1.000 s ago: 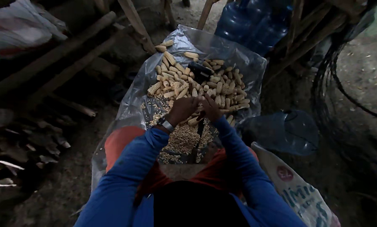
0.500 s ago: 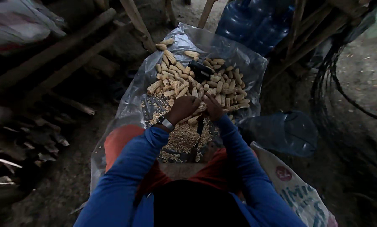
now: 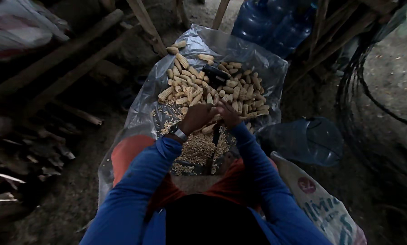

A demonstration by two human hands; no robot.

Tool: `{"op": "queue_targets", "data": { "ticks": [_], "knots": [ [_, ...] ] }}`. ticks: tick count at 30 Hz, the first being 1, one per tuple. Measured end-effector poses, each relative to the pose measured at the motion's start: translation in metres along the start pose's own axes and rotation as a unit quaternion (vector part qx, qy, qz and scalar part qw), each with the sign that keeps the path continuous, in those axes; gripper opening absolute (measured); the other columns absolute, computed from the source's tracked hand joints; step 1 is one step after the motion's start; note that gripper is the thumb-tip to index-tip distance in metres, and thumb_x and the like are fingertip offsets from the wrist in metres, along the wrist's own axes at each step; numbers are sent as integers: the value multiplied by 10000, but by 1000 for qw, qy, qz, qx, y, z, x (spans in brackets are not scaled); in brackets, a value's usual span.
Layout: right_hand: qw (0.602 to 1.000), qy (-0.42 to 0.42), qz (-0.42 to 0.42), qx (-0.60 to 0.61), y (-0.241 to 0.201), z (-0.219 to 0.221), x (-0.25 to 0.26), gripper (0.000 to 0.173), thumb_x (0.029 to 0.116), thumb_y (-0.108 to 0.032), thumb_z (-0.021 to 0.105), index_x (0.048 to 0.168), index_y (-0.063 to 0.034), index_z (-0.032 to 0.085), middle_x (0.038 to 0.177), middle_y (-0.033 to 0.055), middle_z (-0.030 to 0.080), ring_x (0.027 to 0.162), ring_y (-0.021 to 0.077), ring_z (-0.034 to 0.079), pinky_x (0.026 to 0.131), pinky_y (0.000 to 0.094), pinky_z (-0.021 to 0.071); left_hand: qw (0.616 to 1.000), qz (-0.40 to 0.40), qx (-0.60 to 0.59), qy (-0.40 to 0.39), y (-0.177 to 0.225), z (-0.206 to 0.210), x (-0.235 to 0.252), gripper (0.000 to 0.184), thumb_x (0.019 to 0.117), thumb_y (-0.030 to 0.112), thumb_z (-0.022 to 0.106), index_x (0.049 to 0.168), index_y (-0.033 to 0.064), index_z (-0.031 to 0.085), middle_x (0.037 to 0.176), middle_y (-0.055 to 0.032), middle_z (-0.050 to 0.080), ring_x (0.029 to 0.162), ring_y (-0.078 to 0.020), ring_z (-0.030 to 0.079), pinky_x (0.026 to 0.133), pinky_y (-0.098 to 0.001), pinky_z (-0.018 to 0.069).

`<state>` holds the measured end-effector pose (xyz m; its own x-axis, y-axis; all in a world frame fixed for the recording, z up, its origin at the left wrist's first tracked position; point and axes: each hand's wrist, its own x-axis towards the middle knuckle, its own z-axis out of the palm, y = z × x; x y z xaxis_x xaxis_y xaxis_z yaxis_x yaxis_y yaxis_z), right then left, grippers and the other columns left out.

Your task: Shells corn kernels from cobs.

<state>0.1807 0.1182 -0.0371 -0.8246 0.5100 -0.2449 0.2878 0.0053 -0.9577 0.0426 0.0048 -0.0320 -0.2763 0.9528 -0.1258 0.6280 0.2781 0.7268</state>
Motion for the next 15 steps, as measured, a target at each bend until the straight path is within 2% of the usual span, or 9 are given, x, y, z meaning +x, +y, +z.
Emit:
{"op": "queue_targets", "data": {
  "ticks": [2, 3, 5, 7, 9, 11, 13, 14, 15],
  "knots": [
    [999, 44, 16, 7, 9, 7, 5, 426, 1118, -333, 343, 1350, -24, 523, 891, 55, 629, 617, 93, 572, 516, 275, 504, 998, 6, 49, -46, 1, 2, 2, 639, 1031, 573, 495, 1192, -31, 632, 913, -248, 677, 913, -446, 679, 816, -654, 517],
    [999, 45, 26, 8, 10, 7, 5, 440, 1117, -349, 338, 1315, -15, 543, 849, 55, 619, 610, 100, 570, 524, 286, 511, 997, 9, 39, -64, 0, 2, 3, 642, 1020, 568, 528, 1222, -35, 613, 918, -248, 675, 908, -439, 679, 820, -647, 522],
    [997, 41, 56, 17, 4, 5, 5, 474, 1120, -400, 280, 1228, -30, 556, 748, 24, 564, 547, 81, 506, 486, 257, 455, 997, 23, 5, -79, -1, 1, 3, 603, 1030, 507, 554, 1257, -51, 573, 928, -250, 666, 899, -426, 674, 838, -630, 524],
    [994, 33, 82, 58, 0, 4, 6, 575, 1110, -483, 172, 1195, -55, 546, 669, 0, 559, 466, 59, 459, 427, 225, 405, 997, 23, -26, -72, -3, 2, 3, 572, 1060, 477, 506, 1269, -51, 573, 933, -256, 665, 898, -429, 669, 849, -638, 515],
    [991, -10, 85, 101, 2, 0, 8, 686, 1075, -570, 61, 1267, -78, 499, 692, 20, 572, 480, 109, 500, 451, 287, 480, 999, 6, -21, -48, 1, 1, -1, 557, 1093, 474, 408, 1246, -29, 591, 916, -246, 658, 890, -430, 662, 825, -639, 509],
    [989, -20, 89, 116, 2, 1, 8, 706, 1062, -598, 46, 1325, -100, 471, 717, 40, 603, 496, 129, 537, 458, 311, 510, 1000, -26, -7, 2, 16, -4, -14, 531, 1127, 390, 329, 1248, -41, 614, 985, -291, 670, 976, -476, 667, 857, -660, 497],
    [995, 9, 86, 46, 3, 6, 11, 635, 1096, -532, 116, 1374, -97, 485, 760, 46, 612, 496, 102, 506, 438, 266, 447, 999, -35, 13, 27, 7, 5, -5, 521, 1133, 337, 282, 1221, -39, 632, 997, -289, 678, 990, -481, 669, 852, -667, 496],
    [997, 17, 77, -10, 3, 8, 11, 589, 1110, -490, 178, 1413, -85, 480, 842, 67, 614, 528, 110, 497, 466, 279, 439, 999, -36, 4, 21, 1, 10, 2, 515, 1132, 314, 277, 1192, -52, 634, 991, -289, 674, 980, -476, 668, 852, -660, 497],
    [996, 10, 65, -59, 0, 8, 9, 545, 1117, -451, 243, 1450, -73, 451, 984, 107, 616, 598, 137, 526, 523, 316, 471, 999, -44, -28, 3, -1, 10, 5, 505, 1134, 280, 275, 1182, -78, 628, 996, -297, 665, 962, -462, 666, 858, -639, 502]
  ]
}}
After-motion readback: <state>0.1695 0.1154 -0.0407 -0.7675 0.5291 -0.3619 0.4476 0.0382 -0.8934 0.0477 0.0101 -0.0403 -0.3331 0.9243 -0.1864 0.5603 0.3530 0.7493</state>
